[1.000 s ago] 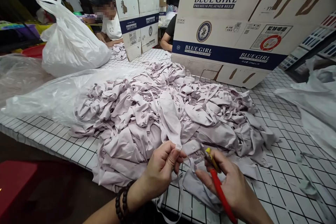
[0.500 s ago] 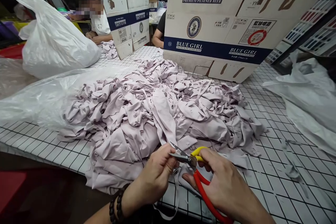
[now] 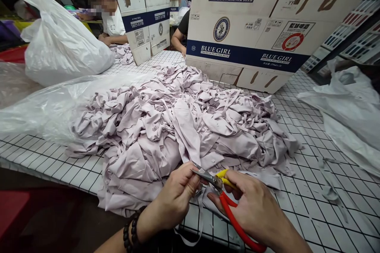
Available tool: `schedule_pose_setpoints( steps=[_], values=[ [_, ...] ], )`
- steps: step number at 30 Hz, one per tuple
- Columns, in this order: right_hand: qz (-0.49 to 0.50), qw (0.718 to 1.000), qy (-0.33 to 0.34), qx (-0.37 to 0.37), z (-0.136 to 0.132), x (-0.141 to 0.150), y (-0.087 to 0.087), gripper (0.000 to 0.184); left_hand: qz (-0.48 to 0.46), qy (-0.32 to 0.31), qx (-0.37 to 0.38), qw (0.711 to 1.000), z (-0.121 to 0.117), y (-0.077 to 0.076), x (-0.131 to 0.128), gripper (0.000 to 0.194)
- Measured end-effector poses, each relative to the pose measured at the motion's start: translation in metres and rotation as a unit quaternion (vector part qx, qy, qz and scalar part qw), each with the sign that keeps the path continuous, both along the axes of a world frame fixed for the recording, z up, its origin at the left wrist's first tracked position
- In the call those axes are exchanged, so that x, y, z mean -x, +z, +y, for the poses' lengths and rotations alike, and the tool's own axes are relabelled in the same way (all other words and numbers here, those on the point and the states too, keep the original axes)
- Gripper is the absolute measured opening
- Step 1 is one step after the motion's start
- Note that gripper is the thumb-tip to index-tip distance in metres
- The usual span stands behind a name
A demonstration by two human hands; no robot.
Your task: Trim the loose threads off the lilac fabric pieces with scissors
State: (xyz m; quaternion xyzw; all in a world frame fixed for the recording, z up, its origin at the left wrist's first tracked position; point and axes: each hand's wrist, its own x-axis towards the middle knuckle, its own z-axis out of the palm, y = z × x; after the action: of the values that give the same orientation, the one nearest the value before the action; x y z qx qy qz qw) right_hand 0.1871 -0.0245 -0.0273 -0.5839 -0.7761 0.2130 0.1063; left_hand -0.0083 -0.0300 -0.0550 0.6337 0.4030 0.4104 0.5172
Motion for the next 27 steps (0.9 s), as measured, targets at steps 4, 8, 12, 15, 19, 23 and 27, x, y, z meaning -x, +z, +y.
schedule_pose_setpoints(
  steps=[4, 8, 12, 15, 19, 23, 27],
  values=[
    [-0.012, 0.999, 0.01, -0.03, 0.0, -0.002, -0.005, 0.032, -0.011, -0.001, 0.023, 1.0, 0.0, -0.001, 0.001, 0.031],
    [-0.002, 0.999, 0.008, -0.049, 0.001, -0.003, -0.009, 0.038, -0.021, -0.007, 0.042, 0.999, -0.001, -0.003, 0.002, 0.032],
    [0.052, 0.998, -0.012, 0.023, 0.002, -0.007, -0.011, 0.044, -0.012, -0.01, 0.047, 0.999, 0.001, 0.0, 0.004, 0.034],
    [0.192, 0.964, -0.055, 0.175, 0.005, -0.015, -0.016, 0.048, -0.016, -0.007, 0.061, 0.998, 0.002, 0.001, 0.004, 0.034],
    [0.442, 0.838, -0.091, 0.307, 0.012, -0.01, -0.025, 0.051, -0.015, -0.005, 0.052, 0.999, 0.0, -0.001, -0.006, 0.034],
    [0.574, 0.725, -0.156, 0.347, 0.021, 0.02, -0.033, 0.04, 0.035, -0.048, -0.034, 0.998, -0.009, -0.001, -0.018, 0.03],
    [0.595, 0.731, -0.203, 0.267, 0.032, 0.027, -0.034, 0.039, 0.124, -0.036, -0.106, 0.986, -0.009, 0.008, 0.0, 0.023]
  ],
)
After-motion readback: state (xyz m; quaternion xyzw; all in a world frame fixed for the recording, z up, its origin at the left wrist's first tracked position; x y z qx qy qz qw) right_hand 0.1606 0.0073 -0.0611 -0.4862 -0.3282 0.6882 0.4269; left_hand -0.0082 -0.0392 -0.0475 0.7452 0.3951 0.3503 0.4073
